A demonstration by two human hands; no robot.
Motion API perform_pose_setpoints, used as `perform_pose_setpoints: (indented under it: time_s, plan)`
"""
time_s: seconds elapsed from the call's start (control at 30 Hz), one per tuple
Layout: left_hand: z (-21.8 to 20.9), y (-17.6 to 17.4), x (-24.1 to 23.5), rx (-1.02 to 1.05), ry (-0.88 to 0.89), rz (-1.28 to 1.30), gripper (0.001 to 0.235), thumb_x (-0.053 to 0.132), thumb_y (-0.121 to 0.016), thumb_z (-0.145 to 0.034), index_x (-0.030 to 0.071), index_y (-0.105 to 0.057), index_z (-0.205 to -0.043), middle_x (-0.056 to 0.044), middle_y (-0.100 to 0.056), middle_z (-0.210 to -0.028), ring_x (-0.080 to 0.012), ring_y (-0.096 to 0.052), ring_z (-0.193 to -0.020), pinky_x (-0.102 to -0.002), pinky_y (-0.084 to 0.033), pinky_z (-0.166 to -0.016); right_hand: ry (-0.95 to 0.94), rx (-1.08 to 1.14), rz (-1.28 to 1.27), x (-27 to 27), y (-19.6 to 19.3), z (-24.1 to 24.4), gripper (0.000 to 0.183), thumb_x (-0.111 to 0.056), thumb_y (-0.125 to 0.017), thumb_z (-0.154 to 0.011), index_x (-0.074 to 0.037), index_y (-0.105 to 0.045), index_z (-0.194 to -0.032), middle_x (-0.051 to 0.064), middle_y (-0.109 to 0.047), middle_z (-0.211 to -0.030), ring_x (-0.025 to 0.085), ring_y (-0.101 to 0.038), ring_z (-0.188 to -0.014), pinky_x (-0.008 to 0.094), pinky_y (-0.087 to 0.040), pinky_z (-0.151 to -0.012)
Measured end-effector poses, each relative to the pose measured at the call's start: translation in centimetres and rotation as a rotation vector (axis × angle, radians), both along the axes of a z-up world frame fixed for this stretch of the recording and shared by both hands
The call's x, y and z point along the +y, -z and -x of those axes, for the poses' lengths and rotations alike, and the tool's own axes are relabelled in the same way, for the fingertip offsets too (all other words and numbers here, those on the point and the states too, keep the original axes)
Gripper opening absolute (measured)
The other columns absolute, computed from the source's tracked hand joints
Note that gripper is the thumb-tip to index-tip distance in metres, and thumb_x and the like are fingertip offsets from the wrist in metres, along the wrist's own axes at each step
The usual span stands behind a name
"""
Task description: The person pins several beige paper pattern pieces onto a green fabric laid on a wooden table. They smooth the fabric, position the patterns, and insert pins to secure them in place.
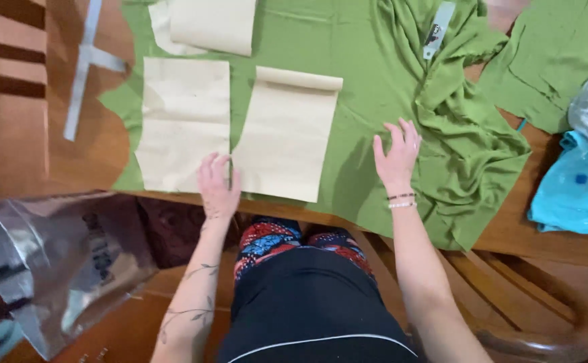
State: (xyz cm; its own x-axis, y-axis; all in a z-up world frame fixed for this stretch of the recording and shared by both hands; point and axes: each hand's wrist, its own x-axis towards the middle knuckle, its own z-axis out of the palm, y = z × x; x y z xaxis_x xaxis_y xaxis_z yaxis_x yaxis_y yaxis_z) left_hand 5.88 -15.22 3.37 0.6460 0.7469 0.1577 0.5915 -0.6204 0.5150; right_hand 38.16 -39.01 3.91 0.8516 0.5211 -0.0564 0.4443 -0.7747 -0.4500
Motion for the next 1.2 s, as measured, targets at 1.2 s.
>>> perform_pose_setpoints:
  time_s: [1.2]
  plan:
    - [-39.3, 6.3, 13.1, 0.148, 0.515, -0.132, 0.043, 0.041, -0.064, -0.093, 0.015, -0.060, -0.126, -0.015, -0.056, -0.123, -0.0303, -0.053, -0.108, -0.046, -0.045, -0.087, 0.391, -0.109, -0.375, 12.7, 10.4, -52.0, 0.004, -0.016, -0.078, -0.092, -0.017, -0.078, -0.096, -0.001, -0.077, -0.088, 0.009, -0.069, -0.077, 0.027, -0.058, -0.074]
